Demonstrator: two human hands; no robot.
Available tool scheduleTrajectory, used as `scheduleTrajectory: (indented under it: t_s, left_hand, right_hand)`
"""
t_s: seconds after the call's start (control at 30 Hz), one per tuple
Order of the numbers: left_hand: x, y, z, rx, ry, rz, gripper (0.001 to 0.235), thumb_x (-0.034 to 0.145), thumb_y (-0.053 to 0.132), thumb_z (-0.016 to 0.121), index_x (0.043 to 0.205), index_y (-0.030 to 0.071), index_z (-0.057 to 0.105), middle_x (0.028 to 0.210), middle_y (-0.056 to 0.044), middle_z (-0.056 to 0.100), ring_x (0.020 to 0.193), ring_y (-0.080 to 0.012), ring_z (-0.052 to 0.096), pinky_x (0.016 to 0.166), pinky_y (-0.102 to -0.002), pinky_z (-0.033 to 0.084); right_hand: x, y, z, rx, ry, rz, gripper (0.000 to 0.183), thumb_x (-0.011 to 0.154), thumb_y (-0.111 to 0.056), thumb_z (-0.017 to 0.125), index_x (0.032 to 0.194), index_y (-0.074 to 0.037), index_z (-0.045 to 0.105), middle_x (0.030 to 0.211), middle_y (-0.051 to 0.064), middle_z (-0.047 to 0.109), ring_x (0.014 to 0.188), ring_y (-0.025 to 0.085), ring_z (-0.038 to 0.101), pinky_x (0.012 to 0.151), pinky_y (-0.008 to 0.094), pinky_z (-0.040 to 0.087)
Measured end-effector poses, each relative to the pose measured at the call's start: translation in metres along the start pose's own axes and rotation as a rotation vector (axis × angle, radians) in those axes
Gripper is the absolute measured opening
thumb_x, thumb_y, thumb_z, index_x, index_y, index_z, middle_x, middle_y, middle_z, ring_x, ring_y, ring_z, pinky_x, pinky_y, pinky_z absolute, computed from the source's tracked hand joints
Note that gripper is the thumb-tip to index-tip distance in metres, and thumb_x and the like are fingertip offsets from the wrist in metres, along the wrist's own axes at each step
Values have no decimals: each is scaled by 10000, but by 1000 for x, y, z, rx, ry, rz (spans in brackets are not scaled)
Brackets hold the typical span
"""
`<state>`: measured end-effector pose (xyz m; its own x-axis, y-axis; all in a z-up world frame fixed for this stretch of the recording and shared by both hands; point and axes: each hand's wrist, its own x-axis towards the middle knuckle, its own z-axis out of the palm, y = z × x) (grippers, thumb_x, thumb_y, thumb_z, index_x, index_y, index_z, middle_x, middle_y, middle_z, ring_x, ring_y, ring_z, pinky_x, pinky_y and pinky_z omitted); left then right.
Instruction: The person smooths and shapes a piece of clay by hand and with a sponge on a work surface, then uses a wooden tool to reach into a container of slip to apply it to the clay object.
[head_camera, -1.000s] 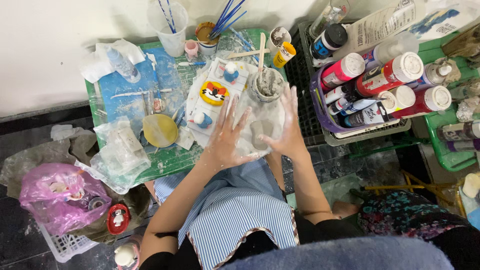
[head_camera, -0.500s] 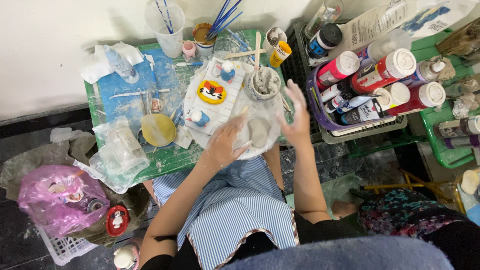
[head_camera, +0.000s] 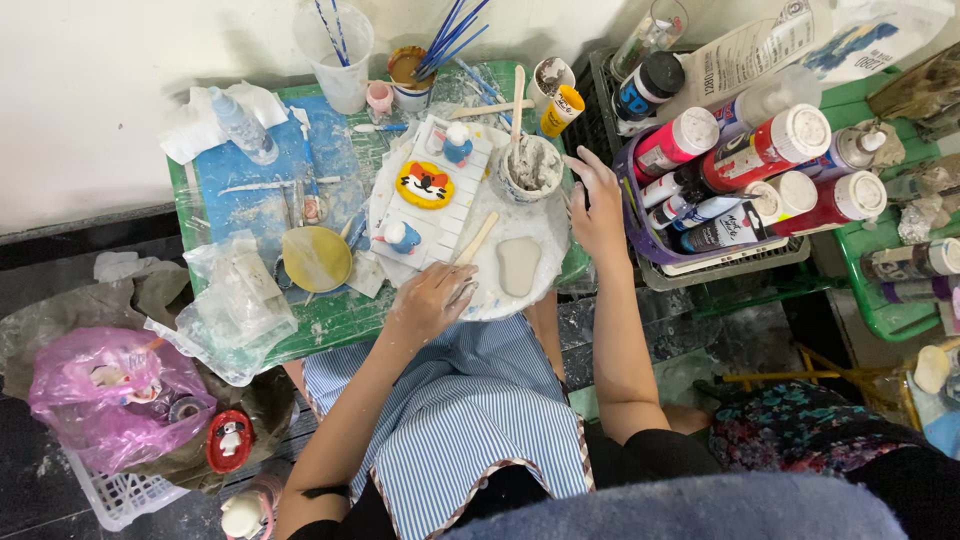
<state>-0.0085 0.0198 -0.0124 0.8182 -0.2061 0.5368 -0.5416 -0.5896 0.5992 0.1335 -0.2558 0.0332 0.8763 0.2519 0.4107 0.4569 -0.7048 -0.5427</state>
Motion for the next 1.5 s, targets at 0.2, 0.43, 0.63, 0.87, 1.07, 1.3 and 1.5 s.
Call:
scheduleTrajectory:
  t_s: [0.2, 0.43, 0.63, 0.87, 1.07, 1.3, 1.5]
  left_hand:
    - [7, 6, -4, 41, -47, -4, 420, 870, 176, 767, 1268, 90, 666, 1035, -69, 710, 920, -242, 687, 764, -364, 564]
    - [11, 6, -4, 44, -76, 12, 459, 854, 185, 753, 1290, 86, 648, 1065, -83, 708, 958, -257, 684, 802, -372, 568]
    - [13, 4, 4, 35, -65, 28, 442, 865, 184, 756, 1285, 93, 653, 1083, -71, 712, 960, -249, 688, 811, -369, 569]
    - [15, 5, 6, 90, -13, 84, 414, 863, 191, 775, 1257, 101, 686, 1026, -45, 719, 921, -226, 683, 771, -357, 571]
    - [19, 5, 10, 83, 8, 111, 420, 856, 196, 786, 1252, 88, 696, 1018, -50, 722, 897, -215, 680, 748, -342, 571]
    - [15, 2, 13, 101, -11, 106, 416, 867, 211, 783, 1256, 94, 694, 1028, -43, 729, 915, -213, 691, 750, -348, 569]
    - [13, -2, 12, 102, -28, 97, 404, 875, 208, 773, 1253, 90, 692, 1033, -47, 727, 920, -211, 688, 780, -349, 572]
  right_hand:
    - [-3, -6, -6, -130, 29, -71, 436, 934, 5, 544, 1332, -134, 657, 1519, 155, 528, 1357, 382, 502, 1147, 480, 367]
    - [-3, 1, -6, -105, 54, -63, 482, 957, 24, 526, 1406, -137, 599, 1548, 140, 512, 1389, 378, 496, 1177, 484, 378]
    - [-10, 0, -3, -161, -8, -79, 537, 897, 18, 547, 1414, -117, 599, 1540, 161, 490, 1366, 400, 484, 1149, 508, 350]
    - [-12, 1, -4, -55, 12, -22, 523, 954, 53, 489, 1439, -121, 581, 1574, 142, 486, 1411, 378, 480, 1203, 495, 345]
    - [-11, 4, -2, -66, -1, -27, 514, 915, 67, 502, 1387, -99, 621, 1543, 159, 497, 1385, 386, 486, 1168, 482, 364]
    - [-11, 5, -4, 4, 29, -1, 509, 945, 89, 484, 1398, -105, 613, 1551, 150, 510, 1402, 365, 511, 1181, 452, 393]
    - [-13, 13, -1, -3, 35, -14, 493, 926, 92, 504, 1362, -98, 636, 1527, 162, 527, 1363, 365, 531, 1158, 436, 408]
